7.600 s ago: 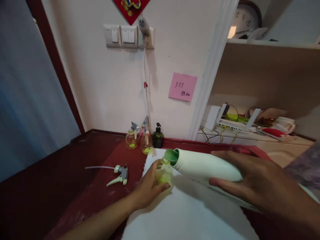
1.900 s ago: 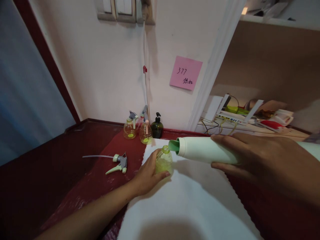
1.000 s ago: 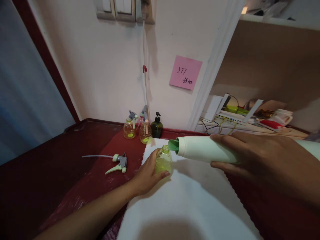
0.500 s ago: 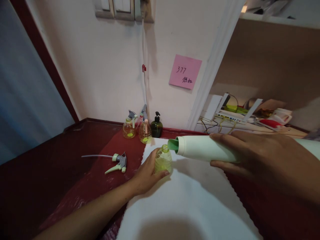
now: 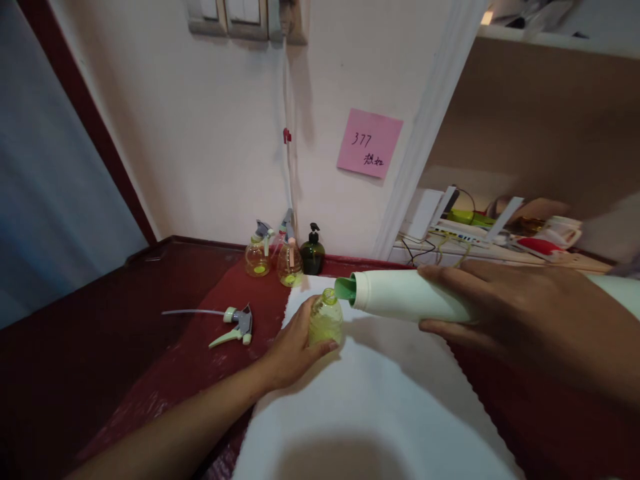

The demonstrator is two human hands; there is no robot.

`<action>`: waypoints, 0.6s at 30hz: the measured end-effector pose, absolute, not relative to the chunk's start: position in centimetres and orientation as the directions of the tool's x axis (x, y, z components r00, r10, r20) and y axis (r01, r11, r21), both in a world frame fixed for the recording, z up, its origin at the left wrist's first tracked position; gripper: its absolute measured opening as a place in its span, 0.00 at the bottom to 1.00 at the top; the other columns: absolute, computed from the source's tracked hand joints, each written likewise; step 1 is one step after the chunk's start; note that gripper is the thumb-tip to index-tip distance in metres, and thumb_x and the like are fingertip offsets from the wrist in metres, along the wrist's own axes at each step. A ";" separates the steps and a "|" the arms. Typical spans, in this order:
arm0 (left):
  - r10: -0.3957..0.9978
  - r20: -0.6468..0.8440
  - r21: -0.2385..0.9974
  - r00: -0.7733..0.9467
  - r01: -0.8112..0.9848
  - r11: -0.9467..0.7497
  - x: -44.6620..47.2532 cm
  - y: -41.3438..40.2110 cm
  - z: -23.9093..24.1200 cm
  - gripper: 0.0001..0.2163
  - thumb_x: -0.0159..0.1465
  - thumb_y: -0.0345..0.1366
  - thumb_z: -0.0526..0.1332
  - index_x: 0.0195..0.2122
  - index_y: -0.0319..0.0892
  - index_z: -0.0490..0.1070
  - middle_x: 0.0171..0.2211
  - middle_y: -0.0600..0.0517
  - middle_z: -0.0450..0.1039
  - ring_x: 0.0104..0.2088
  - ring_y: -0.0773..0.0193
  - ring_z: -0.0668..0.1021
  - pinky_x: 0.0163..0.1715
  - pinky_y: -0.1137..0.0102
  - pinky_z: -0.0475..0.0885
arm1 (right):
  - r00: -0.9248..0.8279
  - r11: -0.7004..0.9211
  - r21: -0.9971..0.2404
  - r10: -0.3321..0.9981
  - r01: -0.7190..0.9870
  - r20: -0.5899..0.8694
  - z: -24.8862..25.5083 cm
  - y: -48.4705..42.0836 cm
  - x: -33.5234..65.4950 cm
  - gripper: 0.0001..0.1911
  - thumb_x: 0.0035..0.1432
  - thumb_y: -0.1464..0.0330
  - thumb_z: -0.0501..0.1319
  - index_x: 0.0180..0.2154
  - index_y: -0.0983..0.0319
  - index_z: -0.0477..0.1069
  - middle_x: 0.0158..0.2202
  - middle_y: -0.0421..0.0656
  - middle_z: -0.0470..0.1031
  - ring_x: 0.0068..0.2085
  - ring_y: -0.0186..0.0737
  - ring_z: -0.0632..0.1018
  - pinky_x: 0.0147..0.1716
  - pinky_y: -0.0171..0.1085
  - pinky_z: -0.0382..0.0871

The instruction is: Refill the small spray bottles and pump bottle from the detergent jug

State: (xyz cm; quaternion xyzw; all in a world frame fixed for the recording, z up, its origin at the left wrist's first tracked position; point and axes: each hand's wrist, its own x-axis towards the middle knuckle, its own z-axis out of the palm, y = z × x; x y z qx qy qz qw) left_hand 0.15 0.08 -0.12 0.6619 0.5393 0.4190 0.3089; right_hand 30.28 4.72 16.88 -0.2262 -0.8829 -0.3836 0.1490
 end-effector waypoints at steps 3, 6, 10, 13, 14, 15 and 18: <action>0.973 0.220 0.859 0.071 0.458 -0.228 0.1 0.1 -0.1 0.38 0.60 0.39 0.68 0.68 0.42 0.51 0.65 0.36 0.62 0.65 0.42 0.65 0.64 0.48 0.60 | -0.847 0.586 0.613 0.316 0.529 0.428 16.8 4.9 30.3 0.28 0.69 0.45 0.48 0.56 0.55 0.68 0.43 0.46 0.82 0.34 0.50 0.82 0.22 0.38 0.71; 0.974 0.217 0.861 0.068 0.458 -0.224 0.1 0.1 -0.2 0.38 0.61 0.40 0.68 0.68 0.43 0.51 0.65 0.36 0.62 0.65 0.42 0.65 0.64 0.47 0.60 | -0.837 0.591 0.598 0.320 0.542 0.443 16.5 5.1 30.6 0.28 0.66 0.43 0.51 0.56 0.52 0.69 0.44 0.45 0.82 0.35 0.52 0.83 0.21 0.39 0.71; 0.971 0.227 0.860 0.072 0.454 -0.235 0.1 0.1 -0.3 0.38 0.60 0.40 0.68 0.68 0.42 0.52 0.65 0.36 0.62 0.65 0.42 0.65 0.64 0.48 0.60 | -0.839 0.606 0.587 0.310 0.537 0.448 16.6 5.0 30.5 0.27 0.68 0.44 0.48 0.55 0.52 0.68 0.43 0.45 0.82 0.33 0.52 0.83 0.21 0.40 0.71; 0.972 0.223 0.862 0.070 0.451 -0.230 0.1 0.1 -0.4 0.38 0.60 0.40 0.68 0.68 0.42 0.52 0.65 0.36 0.63 0.65 0.43 0.66 0.63 0.48 0.60 | -0.844 0.611 0.591 0.296 0.527 0.447 16.7 4.7 30.3 0.26 0.69 0.45 0.45 0.55 0.53 0.67 0.41 0.46 0.82 0.33 0.53 0.82 0.21 0.41 0.70; 0.973 0.220 0.863 0.068 0.451 -0.226 0.1 0.1 -0.4 0.38 0.60 0.40 0.68 0.68 0.42 0.52 0.65 0.36 0.62 0.65 0.43 0.65 0.64 0.48 0.60 | -0.842 0.611 0.588 0.298 0.530 0.450 16.7 4.7 30.2 0.26 0.69 0.45 0.45 0.54 0.53 0.67 0.41 0.46 0.82 0.33 0.53 0.82 0.22 0.41 0.71; 0.974 0.218 0.864 0.065 0.451 -0.224 0.1 0.2 -0.3 0.37 0.60 0.39 0.68 0.68 0.42 0.52 0.65 0.36 0.62 0.65 0.42 0.65 0.64 0.48 0.60 | -0.838 0.610 0.583 0.306 0.537 0.452 16.7 4.7 30.2 0.26 0.69 0.45 0.44 0.55 0.53 0.67 0.40 0.46 0.82 0.33 0.53 0.82 0.22 0.41 0.71; 0.973 0.222 0.864 0.068 0.448 -0.229 0.1 0.2 -0.2 0.37 0.60 0.39 0.68 0.67 0.43 0.52 0.65 0.37 0.62 0.65 0.43 0.65 0.64 0.48 0.60 | -0.836 0.596 0.592 0.314 0.542 0.450 16.6 4.9 30.4 0.28 0.68 0.43 0.46 0.55 0.52 0.67 0.41 0.45 0.82 0.33 0.52 0.82 0.20 0.40 0.70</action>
